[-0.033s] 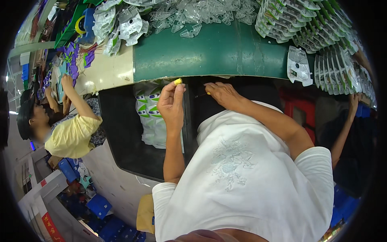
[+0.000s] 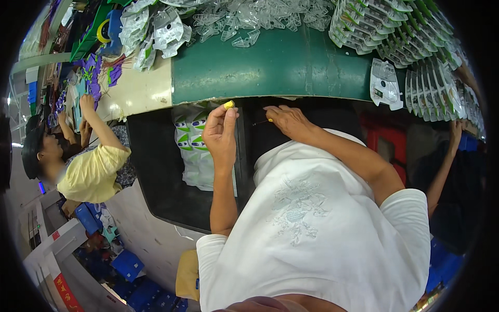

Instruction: The person assembles electronic toy components by fitting wired circuit boards into plastic casings and stacking the assembled parts by hand.

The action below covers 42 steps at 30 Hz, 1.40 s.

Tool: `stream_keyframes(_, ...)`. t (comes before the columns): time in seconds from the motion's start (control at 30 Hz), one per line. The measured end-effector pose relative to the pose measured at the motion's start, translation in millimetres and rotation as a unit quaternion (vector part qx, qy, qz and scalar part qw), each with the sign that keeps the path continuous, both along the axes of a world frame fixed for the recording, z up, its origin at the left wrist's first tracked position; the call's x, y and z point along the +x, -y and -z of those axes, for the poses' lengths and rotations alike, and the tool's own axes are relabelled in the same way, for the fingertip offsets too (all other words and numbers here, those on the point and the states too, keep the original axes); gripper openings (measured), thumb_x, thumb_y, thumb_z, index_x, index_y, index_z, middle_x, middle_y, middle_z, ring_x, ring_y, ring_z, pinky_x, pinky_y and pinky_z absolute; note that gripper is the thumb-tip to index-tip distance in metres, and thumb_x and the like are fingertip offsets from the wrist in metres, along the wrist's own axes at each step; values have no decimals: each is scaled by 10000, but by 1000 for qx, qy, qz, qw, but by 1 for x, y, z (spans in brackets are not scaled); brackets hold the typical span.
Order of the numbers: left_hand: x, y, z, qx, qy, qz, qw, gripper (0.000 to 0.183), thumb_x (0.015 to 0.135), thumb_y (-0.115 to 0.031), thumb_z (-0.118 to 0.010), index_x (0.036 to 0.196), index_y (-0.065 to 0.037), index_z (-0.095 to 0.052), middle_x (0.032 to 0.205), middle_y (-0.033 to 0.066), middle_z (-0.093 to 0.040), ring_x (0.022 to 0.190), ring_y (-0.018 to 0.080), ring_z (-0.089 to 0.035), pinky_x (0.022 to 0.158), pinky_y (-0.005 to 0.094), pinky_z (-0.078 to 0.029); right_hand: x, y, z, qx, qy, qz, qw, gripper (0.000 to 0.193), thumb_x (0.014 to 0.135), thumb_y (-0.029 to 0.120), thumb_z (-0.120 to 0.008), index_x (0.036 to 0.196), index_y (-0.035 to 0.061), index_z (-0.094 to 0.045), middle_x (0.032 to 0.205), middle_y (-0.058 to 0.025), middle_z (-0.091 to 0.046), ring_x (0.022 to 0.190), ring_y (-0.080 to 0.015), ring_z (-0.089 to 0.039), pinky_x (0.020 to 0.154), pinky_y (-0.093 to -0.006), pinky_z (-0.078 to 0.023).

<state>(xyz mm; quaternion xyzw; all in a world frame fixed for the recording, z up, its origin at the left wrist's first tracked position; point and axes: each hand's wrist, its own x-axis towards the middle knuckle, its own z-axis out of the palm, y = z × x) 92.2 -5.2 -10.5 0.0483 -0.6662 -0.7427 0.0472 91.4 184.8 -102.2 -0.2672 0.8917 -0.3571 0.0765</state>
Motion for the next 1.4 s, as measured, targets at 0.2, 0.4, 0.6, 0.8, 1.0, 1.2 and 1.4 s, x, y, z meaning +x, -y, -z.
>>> stream_keyframes(0.2, 13, 6, 6, -43, 10, 27, 999, 185, 951, -37, -627, 1120, 35, -648, 1014, 44, -621, 884, 80, -585, 776, 215, -476, 23, -21, -72, -151, 116, 78, 979, 84, 912, 36, -571, 988, 13, -544, 752, -104, -632, 611, -276, -613, 578, -369, -475)
stream_keyframes(0.4, 23, -14, -1, -23, 15, 80, 996, 173, 945, -33, -636, 1103, 37, -655, 1059, 73, -630, 901, 100, -604, 812, 226, -491, 24, -37, -108, -171, 95, 103, 975, 131, 854, -43, -571, 982, -16, -563, 769, -76, -628, 625, -137, -596, 556, -268, -463)
stream_keyframes(0.6, 18, -21, -3, -29, -4, 75, 997, 158, 903, 43, -662, 1061, 38, -658, 1035, 69, -642, 881, 96, -630, 782, 207, -506, 17, -37, -108, -190, 114, 115, 968, 157, 846, -27, -617, 1003, -31, -611, 826, -94, -651, 648, -141, -608, 573, -268, -482)
stream_keyframes(0.8, 16, -29, -6, 2, -4, 54, 999, 156, 883, 56, -684, 1034, 26, -658, 966, 50, -666, 847, 82, -635, 747, 192, -503, 1, -15, -122, -255, 59, 110, 959, 187, 831, -16, -662, 1017, -23, -643, 861, -104, -657, 673, -162, -622, 573, -280, -487)
stream_keyframes(1.0, 10, -36, -1, 17, 48, 55, 997, 149, 869, 30, -710, 1013, 20, -671, 925, 39, -652, 841, 83, -601, 746, 218, -485, -11, -20, -122, -187, 36, 106, 976, 127, 816, -10, -651, 941, -3, -631, 759, -101, -594, 588, -201, -552, 533, -336, -425)
stream_keyframes(1.2, 4, -44, -5, -18, -14, 39, 999, 177, 848, 43, -718, 1018, 21, -679, 883, 47, -657, 780, 86, -609, 692, 214, -493, -21, -24, -131, -194, 50, 84, 976, 129, 793, 1, -664, 920, 6, -641, 752, -70, -584, 559, -146, -511, 507, -297, -404)
stream_keyframes(1.4, -5, -28, -16, 120, 122, 181, 968, 224, 868, -41, -739, 1080, 7, -685, 898, 9, -665, 740, 50, -584, 663, 194, -476, -32, -37, -127, -293, 171, 49, 939, 101, 796, -33, -728, 896, -13, -733, 868, -98, -720, 768, -157, -676, 661, -251, -511)
